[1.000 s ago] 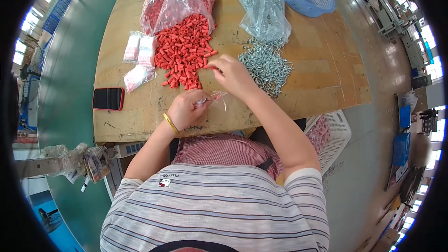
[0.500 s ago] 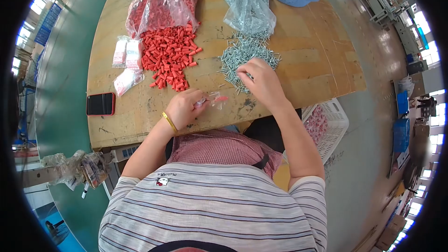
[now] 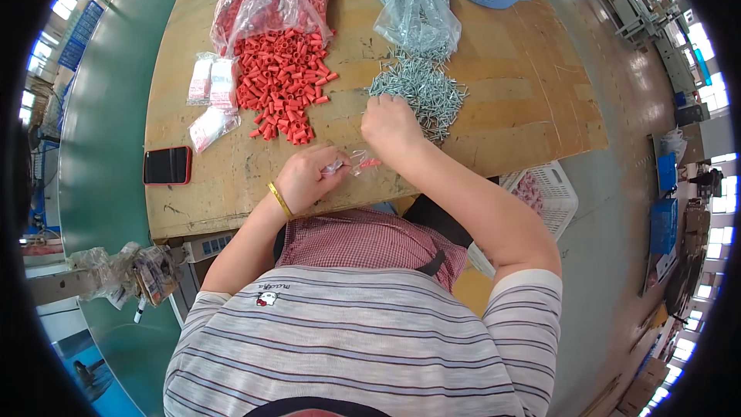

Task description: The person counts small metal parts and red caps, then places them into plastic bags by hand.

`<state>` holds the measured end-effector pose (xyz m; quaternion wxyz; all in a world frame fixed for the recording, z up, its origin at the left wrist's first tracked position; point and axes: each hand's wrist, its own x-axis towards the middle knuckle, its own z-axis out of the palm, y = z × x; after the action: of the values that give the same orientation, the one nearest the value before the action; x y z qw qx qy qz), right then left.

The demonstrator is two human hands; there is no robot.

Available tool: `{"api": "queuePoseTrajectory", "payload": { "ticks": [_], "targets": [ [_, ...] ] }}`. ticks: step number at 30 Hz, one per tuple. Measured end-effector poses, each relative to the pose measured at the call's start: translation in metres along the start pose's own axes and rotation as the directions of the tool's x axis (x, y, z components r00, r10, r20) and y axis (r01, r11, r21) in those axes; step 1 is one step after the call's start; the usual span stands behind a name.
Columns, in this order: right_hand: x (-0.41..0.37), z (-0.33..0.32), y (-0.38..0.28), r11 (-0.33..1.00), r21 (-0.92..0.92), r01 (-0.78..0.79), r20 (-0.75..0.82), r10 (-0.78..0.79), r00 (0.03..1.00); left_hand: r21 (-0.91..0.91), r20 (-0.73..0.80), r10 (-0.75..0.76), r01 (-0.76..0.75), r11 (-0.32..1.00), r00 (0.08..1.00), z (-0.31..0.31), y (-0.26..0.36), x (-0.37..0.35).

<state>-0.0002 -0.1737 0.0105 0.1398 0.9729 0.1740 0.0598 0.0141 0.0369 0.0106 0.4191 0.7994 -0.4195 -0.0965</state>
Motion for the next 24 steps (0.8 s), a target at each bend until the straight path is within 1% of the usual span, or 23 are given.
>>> {"api": "queuePoseTrajectory", "payload": {
  "ticks": [1, 2, 5, 6, 7, 8, 9, 10, 11, 14, 17, 18, 21, 24],
  "targets": [
    [0.002, -0.002, -0.002, 0.998, -0.059, -0.002, 0.063, 0.005, 0.998, 0.003, 0.006, -0.002, 0.002, 1.000, 1.000, 0.000, 0.001, 0.001],
    [0.004, -0.005, -0.002, 0.999, -0.046, -0.011, 0.050, 0.013, 0.999, 0.009, 0.009, -0.004, 0.004, 1.000, 1.000, 0.000, 0.002, 0.002],
    [-0.002, 0.003, 0.016, 0.982, 0.188, -0.004, -0.102, 0.024, 0.995, 0.026, 0.006, -0.006, 0.006, 1.000, 1.000, -0.002, 0.005, 0.004],
    [-0.006, 0.002, 0.021, 0.927, 0.364, -0.095, -0.062, 0.125, 0.990, 0.029, -0.001, -0.002, 0.002, 1.000, 1.000, -0.003, 0.005, 0.006],
    [-0.010, -0.001, 0.024, 0.832, 0.524, -0.182, -0.002, 0.215, 0.977, 0.031, -0.009, 0.000, 0.001, 1.000, 1.000, -0.003, 0.004, 0.006],
    [-0.015, -0.003, 0.027, 0.702, 0.661, -0.265, 0.074, 0.290, 0.954, 0.033, -0.011, 0.004, -0.003, 0.999, 1.000, -0.003, 0.003, 0.007],
    [-0.019, -0.006, 0.028, 0.461, 0.833, -0.305, 0.159, 0.328, 0.931, 0.036, -0.012, 0.009, -0.009, 0.999, 1.000, -0.002, 0.001, 0.009],
    [-0.025, -0.008, 0.027, 0.179, 0.928, -0.326, 0.252, 0.340, 0.906, 0.039, -0.012, 0.015, -0.015, 0.999, 1.000, -0.001, -0.001, 0.011],
    [-0.031, -0.010, 0.025, -0.121, 0.938, -0.326, 0.348, 0.324, 0.880, 0.058, -0.003, 0.020, -0.020, 0.998, 1.000, -0.001, 0.000, 0.013],
    [-0.045, -0.017, 0.011, -0.271, 0.934, -0.231, 0.311, 0.304, 0.901, 0.111, 0.028, 0.050, -0.053, 0.992, 0.998, -0.002, 0.005, 0.021],
    [-0.052, -0.021, 0.004, -0.175, 0.974, -0.144, 0.191, 0.295, 0.936, 0.142, 0.038, 0.099, -0.103, 0.984, 0.994, -0.003, 0.010, 0.028],
    [-0.054, -0.023, 0.005, -0.136, 0.980, -0.148, 0.181, 0.281, 0.943, 0.139, 0.035, 0.110, -0.114, 0.984, 0.993, -0.004, 0.014, 0.030],
    [-0.057, -0.016, 0.005, 0.066, 0.998, -0.010, -0.012, 0.323, 0.946, 0.141, 0.042, 0.135, -0.139, 0.980, 0.990, -0.007, 0.021, 0.033],
    [-0.060, -0.022, 0.006, 0.208, 0.978, -0.029, -0.039, 0.315, 0.948, 0.150, 0.049, 0.154, -0.159, 0.976, 0.987, -0.009, 0.023, 0.035]
  ]
}}
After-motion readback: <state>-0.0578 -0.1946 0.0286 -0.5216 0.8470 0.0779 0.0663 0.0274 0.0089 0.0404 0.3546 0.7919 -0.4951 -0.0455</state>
